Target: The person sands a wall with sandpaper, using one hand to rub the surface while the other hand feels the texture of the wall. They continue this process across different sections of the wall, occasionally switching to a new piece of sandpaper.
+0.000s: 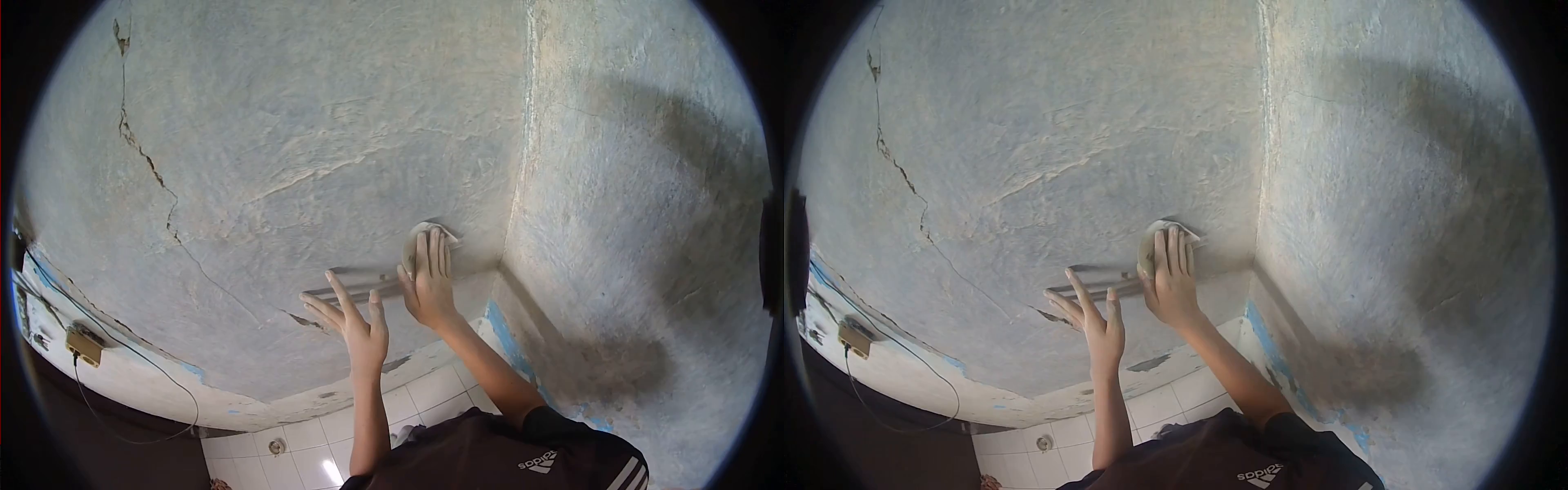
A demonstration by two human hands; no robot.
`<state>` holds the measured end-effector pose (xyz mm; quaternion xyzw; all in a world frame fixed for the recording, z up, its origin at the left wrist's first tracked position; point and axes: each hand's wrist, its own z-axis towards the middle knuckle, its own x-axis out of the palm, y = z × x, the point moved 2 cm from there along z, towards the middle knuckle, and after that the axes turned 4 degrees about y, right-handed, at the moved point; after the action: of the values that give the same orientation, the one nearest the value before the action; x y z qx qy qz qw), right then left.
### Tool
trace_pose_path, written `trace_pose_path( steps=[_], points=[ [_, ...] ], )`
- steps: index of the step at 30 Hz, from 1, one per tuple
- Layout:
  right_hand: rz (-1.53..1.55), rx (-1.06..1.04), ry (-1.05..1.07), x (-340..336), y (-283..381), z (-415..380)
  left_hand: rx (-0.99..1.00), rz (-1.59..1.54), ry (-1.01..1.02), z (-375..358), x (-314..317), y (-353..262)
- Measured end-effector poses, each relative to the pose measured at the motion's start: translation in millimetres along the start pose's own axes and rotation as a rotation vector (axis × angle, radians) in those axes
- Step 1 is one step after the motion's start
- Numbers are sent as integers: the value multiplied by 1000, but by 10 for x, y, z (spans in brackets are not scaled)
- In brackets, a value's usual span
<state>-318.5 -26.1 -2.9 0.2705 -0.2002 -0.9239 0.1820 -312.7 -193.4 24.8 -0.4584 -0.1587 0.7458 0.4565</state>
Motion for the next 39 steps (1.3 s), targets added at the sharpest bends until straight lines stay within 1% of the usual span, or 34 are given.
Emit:
trace_pose_path(
  steps=[2,4,5,7,8,10,11,12,13,14,16,18,20,23,24,26,28,29,31,32,33,35,37,39],
  points=[
    [-73,-65,17,-50,-164,44,-13,22,15,-20,93,-74],
    [-61,13,-116,-480,-172,671,-25,-24,43,-55,188,-173],
    [-58,12,-112,-577,-194,848,-29,-23,42,-58,217,-195],
    [-88,-30,-230,-705,-234,1025,-31,-25,38,-68,264,-215],
    [-80,-33,-223,-690,-257,964,-38,-21,32,-74,274,-211],
    [-114,-55,-128,-562,-301,676,2,23,25,-84,290,-198],
    [-104,-66,-122,-425,-343,420,-7,27,11,-87,304,-185],
    [-124,-46,-61,-229,-411,106,-13,25,12,-93,326,-176],
    [-140,-29,3,-103,-442,-37,-24,25,10,-103,334,-171],
    [-121,-45,20,-114,-437,17,-45,36,-10,-117,331,-181],
    [-213,-104,-23,-306,-367,330,-11,19,4,-112,320,-215],
    [-171,-212,-171,-717,-149,935,-24,28,10,-114,302,-226],
    [-174,-235,-209,-972,12,1321,-48,1,25,-102,305,-259],
    [-149,-269,-249,-836,82,1293,-58,-9,21,-97,322,-279],
    [-188,-220,-158,-728,80,1095,-39,-11,9,-99,332,-273],
    [-147,-188,-4,-380,10,524,-19,-2,-6,-98,332,-233],
    [-49,-199,112,-59,-83,-22,2,7,-19,-101,320,-229],
    [-43,-204,113,-22,-27,-9,-28,38,-4,-117,292,-234],
    [-9,-158,14,-103,218,143,-52,77,8,-102,237,-212],
    [33,-240,-12,-209,322,361,-75,30,-50,-92,208,-199],
    [34,-238,-14,-332,443,605,-100,-20,-106,-93,175,-183],
    [17,-377,-1,-457,656,975,-89,-13,-136,-32,75,-94],
    [-32,-384,-8,-394,773,1021,-83,-3,-168,30,-93,27],
    [-86,-389,-13,-277,888,922,-59,28,-270,91,-293,147]
  ],
)
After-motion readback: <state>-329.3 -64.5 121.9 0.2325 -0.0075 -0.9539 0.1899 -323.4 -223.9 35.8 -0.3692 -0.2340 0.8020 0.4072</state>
